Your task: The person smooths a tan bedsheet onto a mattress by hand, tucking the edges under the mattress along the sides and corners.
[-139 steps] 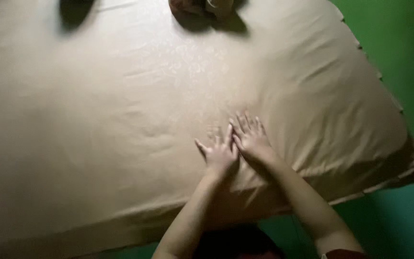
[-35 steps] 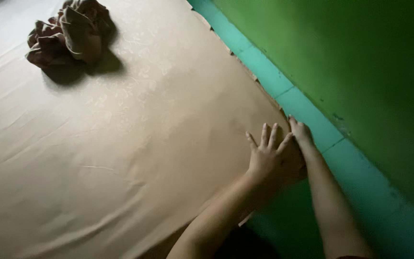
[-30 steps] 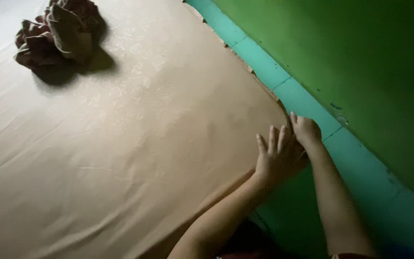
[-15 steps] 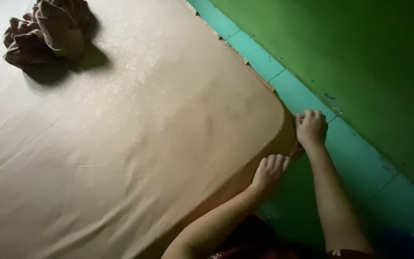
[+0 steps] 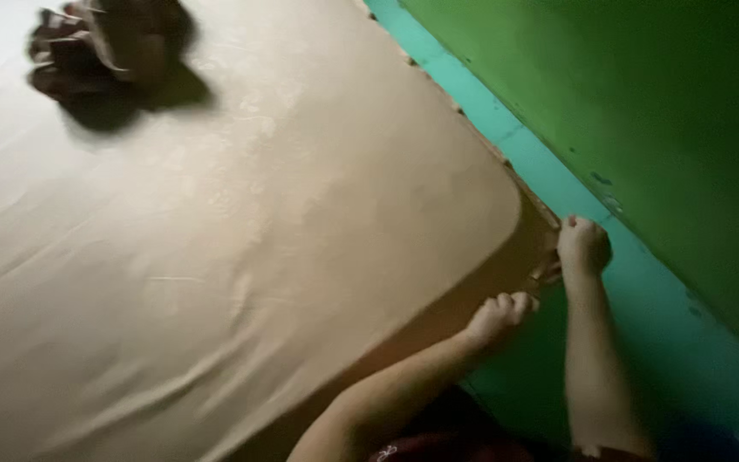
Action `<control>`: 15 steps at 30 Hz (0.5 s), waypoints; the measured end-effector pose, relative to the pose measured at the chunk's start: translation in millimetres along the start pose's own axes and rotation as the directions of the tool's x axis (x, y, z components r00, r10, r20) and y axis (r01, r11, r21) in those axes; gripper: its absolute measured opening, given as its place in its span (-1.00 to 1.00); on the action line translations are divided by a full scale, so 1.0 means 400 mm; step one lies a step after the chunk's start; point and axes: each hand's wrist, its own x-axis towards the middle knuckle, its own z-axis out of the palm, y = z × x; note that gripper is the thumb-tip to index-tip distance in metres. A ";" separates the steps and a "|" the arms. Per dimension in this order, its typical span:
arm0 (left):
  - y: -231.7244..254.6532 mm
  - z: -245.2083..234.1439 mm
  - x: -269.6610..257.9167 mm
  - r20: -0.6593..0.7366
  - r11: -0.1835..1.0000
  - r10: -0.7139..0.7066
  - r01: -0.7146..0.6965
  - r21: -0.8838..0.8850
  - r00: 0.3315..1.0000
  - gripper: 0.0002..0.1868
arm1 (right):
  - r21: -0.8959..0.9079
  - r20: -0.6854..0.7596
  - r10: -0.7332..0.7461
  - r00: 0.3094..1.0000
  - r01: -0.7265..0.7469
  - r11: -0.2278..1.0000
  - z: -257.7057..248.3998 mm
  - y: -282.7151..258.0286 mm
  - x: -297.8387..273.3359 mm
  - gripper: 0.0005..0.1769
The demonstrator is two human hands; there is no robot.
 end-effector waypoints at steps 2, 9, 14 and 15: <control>-0.023 -0.012 -0.010 0.091 0.988 0.048 -0.034 -0.151 0.995 -0.65 | -0.096 0.083 0.027 0.996 -0.019 0.995 -0.016 -0.043 -0.008 -0.52; -0.327 -0.153 -0.058 0.152 0.950 -0.157 0.191 -0.246 0.976 -0.41 | 0.070 -0.380 -0.508 0.773 0.572 0.817 -0.063 -0.272 -0.172 -0.66; -0.396 -0.290 -0.130 0.383 0.639 -0.593 0.703 -0.313 0.708 -0.09 | 0.146 -0.433 -0.744 0.509 0.854 0.499 -0.021 -0.362 -0.290 -0.36; -0.363 -0.298 -0.139 0.426 0.729 -0.513 0.640 -0.243 0.745 -0.08 | 0.082 -0.365 -0.722 0.588 0.793 0.604 -0.023 -0.343 -0.300 -0.33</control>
